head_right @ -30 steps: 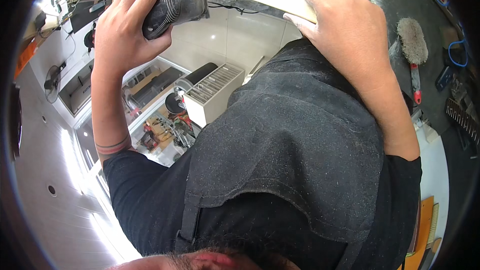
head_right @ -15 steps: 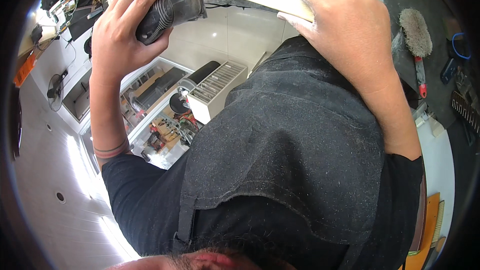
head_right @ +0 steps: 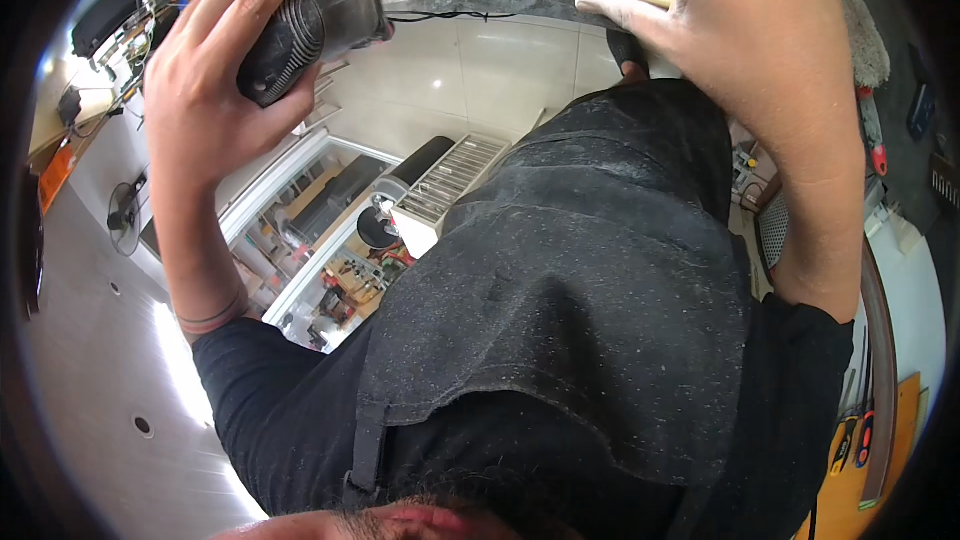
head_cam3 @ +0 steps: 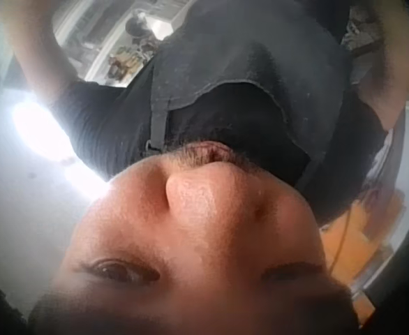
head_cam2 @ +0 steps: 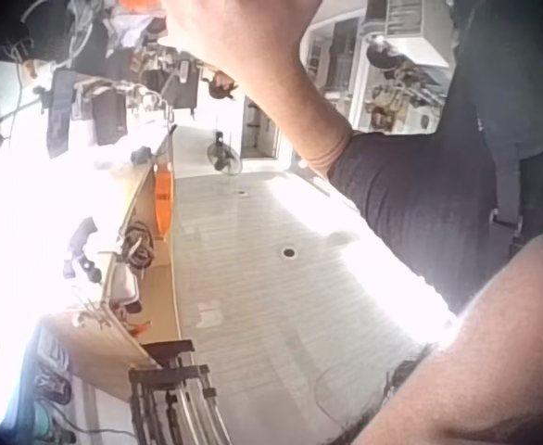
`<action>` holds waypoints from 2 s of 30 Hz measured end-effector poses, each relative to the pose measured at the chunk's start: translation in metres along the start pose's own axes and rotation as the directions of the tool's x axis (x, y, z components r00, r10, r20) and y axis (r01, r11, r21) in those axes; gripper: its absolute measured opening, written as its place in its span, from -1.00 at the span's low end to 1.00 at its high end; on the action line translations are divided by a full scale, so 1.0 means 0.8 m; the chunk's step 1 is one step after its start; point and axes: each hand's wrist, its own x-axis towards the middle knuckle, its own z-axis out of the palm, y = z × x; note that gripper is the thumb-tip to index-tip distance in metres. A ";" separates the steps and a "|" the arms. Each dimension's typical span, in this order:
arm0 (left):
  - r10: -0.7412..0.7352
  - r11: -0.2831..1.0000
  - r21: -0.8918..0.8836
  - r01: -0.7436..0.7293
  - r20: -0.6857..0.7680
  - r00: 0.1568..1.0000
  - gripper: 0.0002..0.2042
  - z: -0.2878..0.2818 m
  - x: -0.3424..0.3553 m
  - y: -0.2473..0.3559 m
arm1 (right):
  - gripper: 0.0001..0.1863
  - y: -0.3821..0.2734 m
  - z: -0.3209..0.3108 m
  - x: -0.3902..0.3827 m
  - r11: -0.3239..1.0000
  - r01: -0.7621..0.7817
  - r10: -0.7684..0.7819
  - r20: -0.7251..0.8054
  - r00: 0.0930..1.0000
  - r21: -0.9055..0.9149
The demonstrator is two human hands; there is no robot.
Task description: The person sands the wood of a guitar neck using a power sander and a hand file.
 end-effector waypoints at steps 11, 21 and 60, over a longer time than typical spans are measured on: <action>-0.019 0.997 -0.076 0.012 -0.094 0.995 -0.40 0.011 -0.024 -0.027 | -0.58 -0.004 0.001 -0.005 0.999 0.041 -0.041 -0.064 0.997 -0.003; -0.040 0.991 -0.129 0.018 -0.169 0.985 -0.38 0.028 -0.038 -0.032 | -0.56 0.009 0.000 0.004 0.999 0.043 -0.043 -0.023 0.999 -0.010; -0.030 0.995 -0.093 0.023 -0.069 0.997 -0.40 0.011 0.012 0.028 | -0.54 0.020 0.015 -0.008 0.996 0.080 -0.076 -0.132 0.988 0.024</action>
